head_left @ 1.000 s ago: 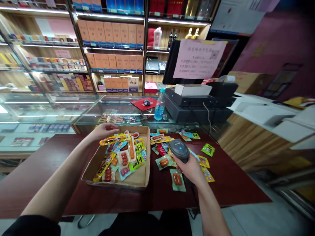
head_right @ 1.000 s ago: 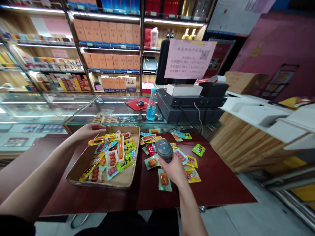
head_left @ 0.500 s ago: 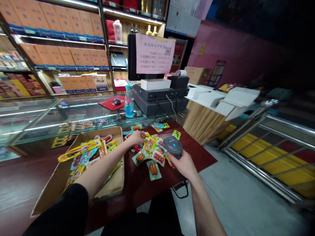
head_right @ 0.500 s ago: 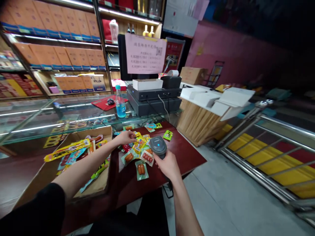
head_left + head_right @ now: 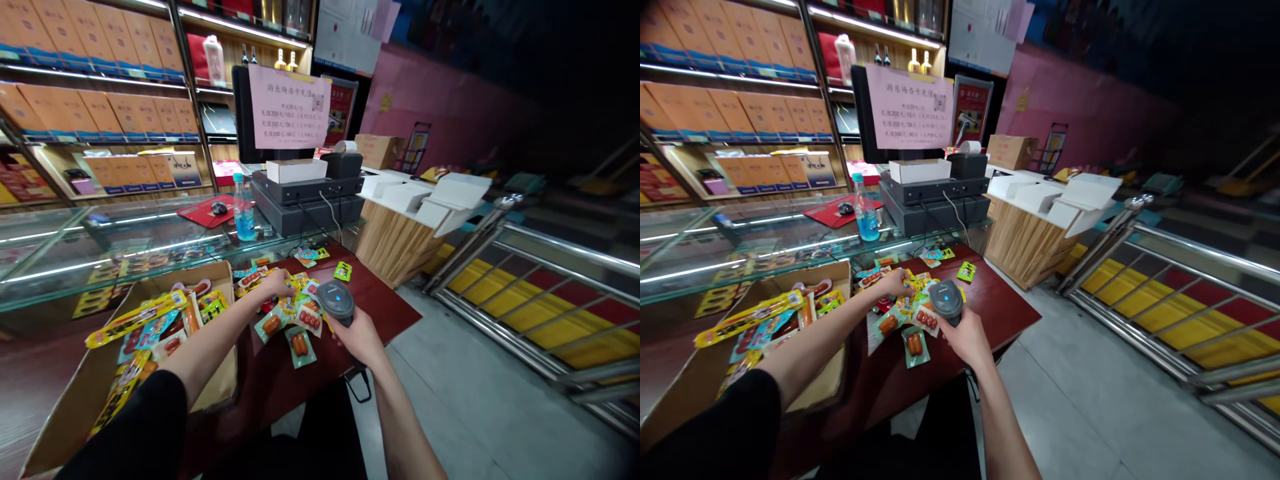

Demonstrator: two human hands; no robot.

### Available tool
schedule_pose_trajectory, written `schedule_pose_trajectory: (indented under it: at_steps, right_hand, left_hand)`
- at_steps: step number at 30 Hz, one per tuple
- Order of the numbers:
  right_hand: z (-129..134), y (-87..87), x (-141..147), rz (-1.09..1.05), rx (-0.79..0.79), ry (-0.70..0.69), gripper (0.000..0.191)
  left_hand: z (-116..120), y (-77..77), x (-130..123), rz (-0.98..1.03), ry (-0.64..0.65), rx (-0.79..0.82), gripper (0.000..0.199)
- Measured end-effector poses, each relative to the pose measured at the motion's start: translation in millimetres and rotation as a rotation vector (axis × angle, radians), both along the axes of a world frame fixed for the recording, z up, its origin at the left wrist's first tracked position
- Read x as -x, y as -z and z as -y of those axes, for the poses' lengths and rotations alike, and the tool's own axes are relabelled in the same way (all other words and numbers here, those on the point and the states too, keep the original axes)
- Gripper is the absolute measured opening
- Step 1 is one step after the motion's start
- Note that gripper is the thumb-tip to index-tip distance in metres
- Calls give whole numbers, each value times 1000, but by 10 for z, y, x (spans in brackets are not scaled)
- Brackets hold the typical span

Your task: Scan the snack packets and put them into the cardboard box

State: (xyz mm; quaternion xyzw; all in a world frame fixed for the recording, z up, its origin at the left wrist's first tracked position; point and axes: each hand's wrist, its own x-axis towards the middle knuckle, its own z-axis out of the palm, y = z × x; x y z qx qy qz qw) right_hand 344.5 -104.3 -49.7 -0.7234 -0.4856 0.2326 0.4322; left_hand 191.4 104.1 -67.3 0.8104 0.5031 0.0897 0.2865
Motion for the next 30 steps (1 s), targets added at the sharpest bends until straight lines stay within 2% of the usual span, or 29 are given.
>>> schedule_pose_trajectory:
  at_steps: [2, 5, 8, 10, 14, 18, 23, 30]
  right_hand:
    - [-17, 17, 35, 13, -15, -11, 34]
    - [-54, 21, 105, 21, -24, -65, 32]
    - [-113, 7, 202, 18, -25, -144, 29]
    - [-161, -2, 282, 15, -50, -172, 28]
    - [-252, -15, 450, 13, -124, -244, 31]
    - [-295, -36, 547, 81, -94, -260, 34]
    - [-282, -59, 553, 94, -83, -252, 34]
    - [-286, 10, 535, 139, -87, -270, 31]
  left_hand:
    - [-24, 3, 55, 90, -57, 87, 42]
    - [-21, -39, 190, 378, -180, 223, 39]
    - [56, -163, 385, 682, -247, 359, 39]
    - [131, -269, 542, 784, -254, 451, 36]
    - [220, -426, 857, 803, -292, 456, 36]
    - [179, -435, 1045, 774, -245, 422, 39]
    - [148, -423, 1053, 698, -229, 418, 45]
    - [181, -454, 1015, 683, -236, 424, 48]
